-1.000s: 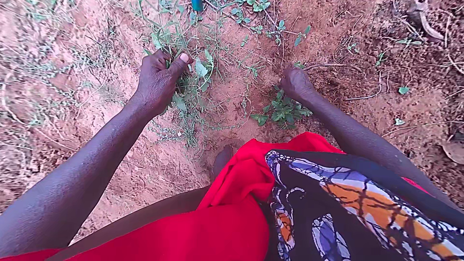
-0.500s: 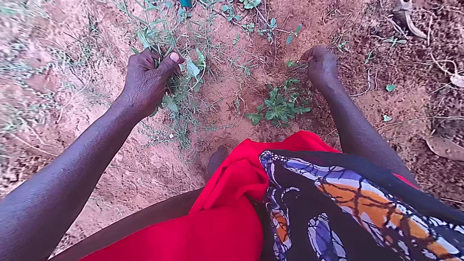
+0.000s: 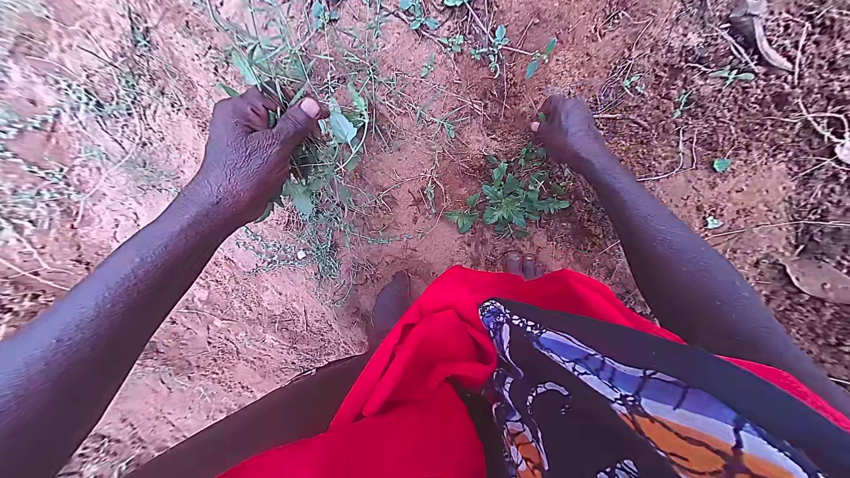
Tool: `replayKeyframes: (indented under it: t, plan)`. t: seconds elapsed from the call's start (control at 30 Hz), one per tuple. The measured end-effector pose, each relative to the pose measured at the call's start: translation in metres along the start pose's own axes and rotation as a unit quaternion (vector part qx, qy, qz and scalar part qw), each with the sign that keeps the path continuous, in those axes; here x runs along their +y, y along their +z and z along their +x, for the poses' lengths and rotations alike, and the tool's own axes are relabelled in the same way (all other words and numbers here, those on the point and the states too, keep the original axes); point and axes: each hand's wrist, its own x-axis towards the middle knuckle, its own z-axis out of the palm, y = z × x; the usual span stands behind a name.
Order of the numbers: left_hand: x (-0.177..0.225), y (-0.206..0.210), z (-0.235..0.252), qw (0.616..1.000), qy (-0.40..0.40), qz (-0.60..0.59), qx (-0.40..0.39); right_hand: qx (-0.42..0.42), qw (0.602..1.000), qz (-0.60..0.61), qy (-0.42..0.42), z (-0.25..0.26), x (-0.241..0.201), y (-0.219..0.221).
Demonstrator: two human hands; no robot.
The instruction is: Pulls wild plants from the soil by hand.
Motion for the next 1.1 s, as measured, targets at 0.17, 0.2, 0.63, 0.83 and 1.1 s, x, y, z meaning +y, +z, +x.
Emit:
replayKeyframes:
  t: [0.17, 0.2, 0.63, 0.83, 1.1]
  plan:
    - [-0.057, -0.012, 0.031, 0.960, 0.253, -0.085, -0.089, 0.005, 0.998, 0.048, -0.047, -0.021, 0.017, -0.001]
    - [-0.056, -0.012, 0.031, 0.962, 0.243, -0.084, -0.090, -0.005, 0.995, 0.070, -0.070, -0.028, 0.017, 0.001]
    - [-0.056, -0.007, 0.026, 0.965, 0.234, -0.074, -0.097, 0.008, 0.990, 0.050, -0.133, -0.059, -0.002, 0.073]
    - [-0.056, -0.005, 0.025, 0.963, 0.244, -0.056, -0.097, 0.038, 0.987, 0.078, -0.136, -0.068, -0.010, 0.084]
    - [-0.059, -0.003, 0.025, 0.961, 0.247, -0.069, -0.106, 0.096, 0.947, 0.209, -0.226, -0.083, 0.024, 0.099]
